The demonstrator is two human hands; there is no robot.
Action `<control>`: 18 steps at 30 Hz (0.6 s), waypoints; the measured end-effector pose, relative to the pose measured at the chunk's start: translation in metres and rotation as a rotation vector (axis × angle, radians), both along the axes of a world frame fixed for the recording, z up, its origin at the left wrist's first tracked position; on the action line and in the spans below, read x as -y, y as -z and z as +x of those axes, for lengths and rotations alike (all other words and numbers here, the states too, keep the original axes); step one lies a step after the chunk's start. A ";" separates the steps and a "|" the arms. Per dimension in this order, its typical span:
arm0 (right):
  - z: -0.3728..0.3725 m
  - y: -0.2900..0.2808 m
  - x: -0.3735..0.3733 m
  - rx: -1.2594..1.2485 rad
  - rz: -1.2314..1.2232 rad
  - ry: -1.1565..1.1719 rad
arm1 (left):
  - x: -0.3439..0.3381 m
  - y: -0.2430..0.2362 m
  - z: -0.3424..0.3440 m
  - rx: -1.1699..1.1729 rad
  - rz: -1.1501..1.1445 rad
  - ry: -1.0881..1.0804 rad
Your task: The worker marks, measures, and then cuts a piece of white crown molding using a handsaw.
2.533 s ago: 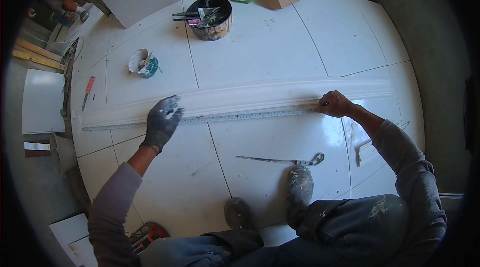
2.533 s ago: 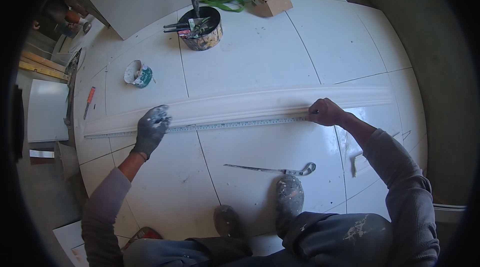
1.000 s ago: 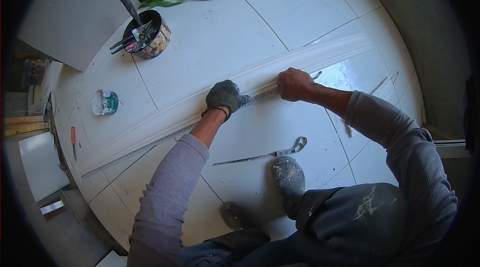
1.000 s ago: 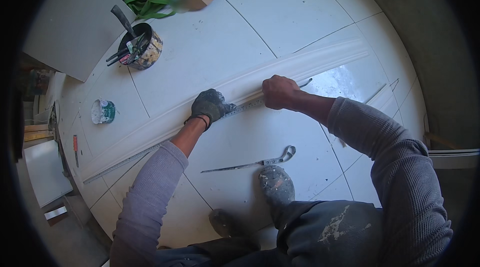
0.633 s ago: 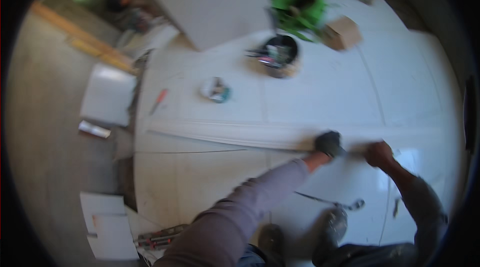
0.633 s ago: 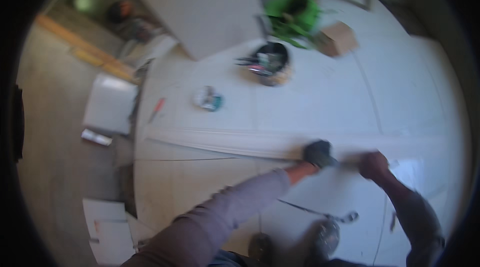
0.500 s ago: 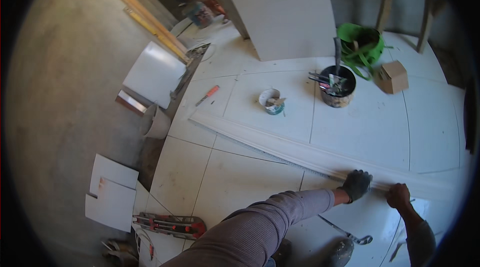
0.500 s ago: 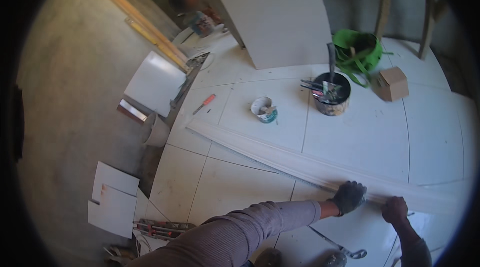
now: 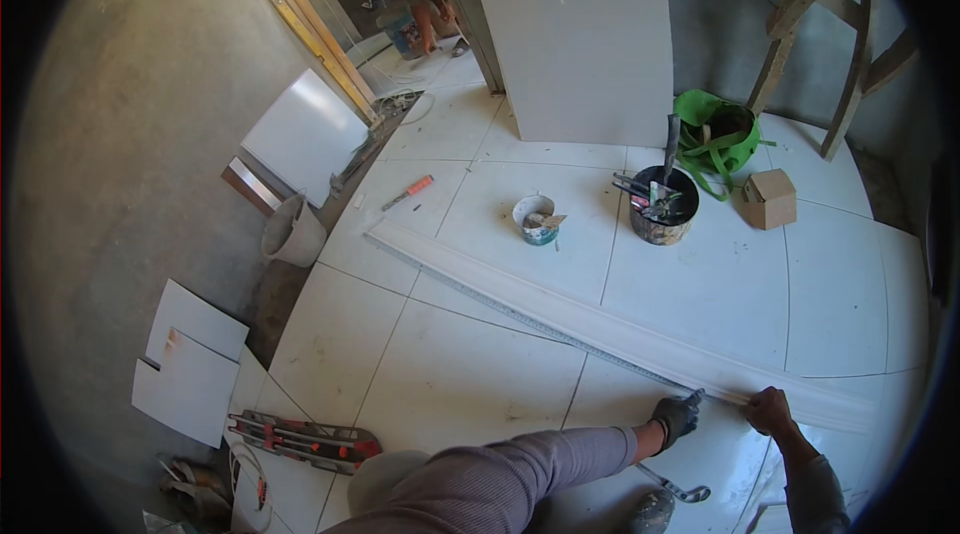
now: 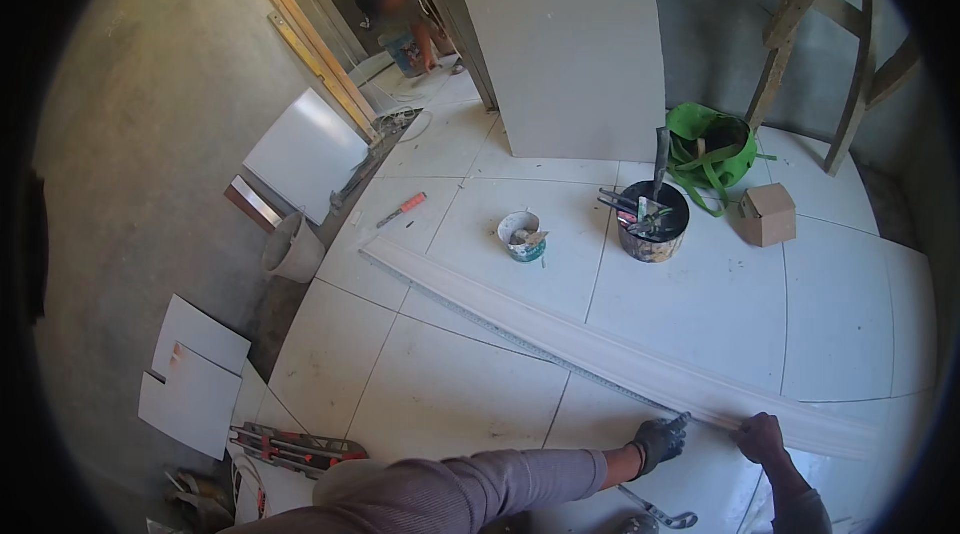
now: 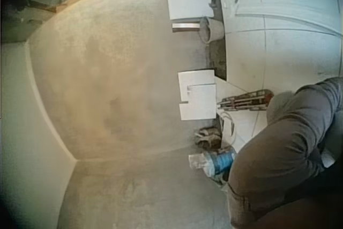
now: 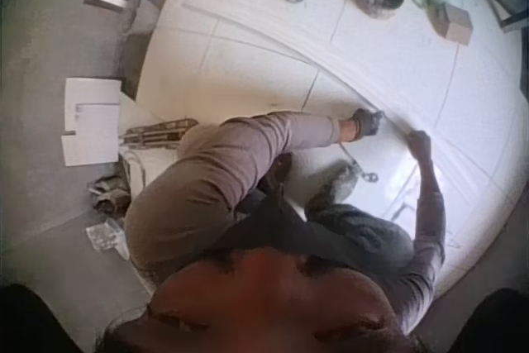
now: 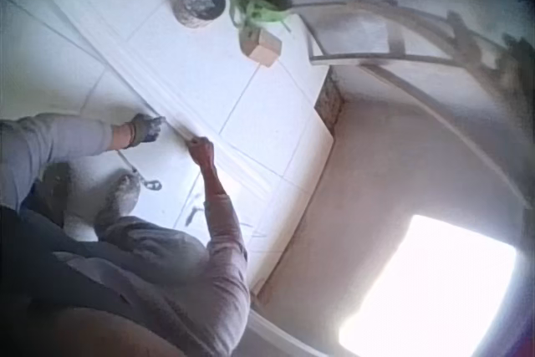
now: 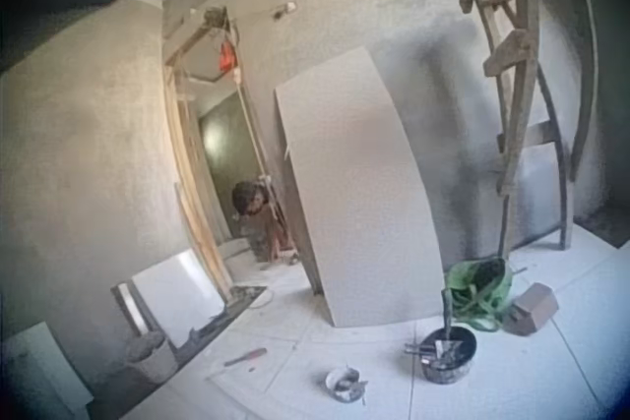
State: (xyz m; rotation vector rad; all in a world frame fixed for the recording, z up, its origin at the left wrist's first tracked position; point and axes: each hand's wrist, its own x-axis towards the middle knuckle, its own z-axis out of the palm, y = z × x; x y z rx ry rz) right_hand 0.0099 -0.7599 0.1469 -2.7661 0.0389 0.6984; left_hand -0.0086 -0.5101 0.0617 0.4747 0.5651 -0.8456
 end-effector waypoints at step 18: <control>-0.006 0.022 -0.001 0.017 -0.141 -0.324 | -0.026 0.104 0.009 0.478 1.505 0.614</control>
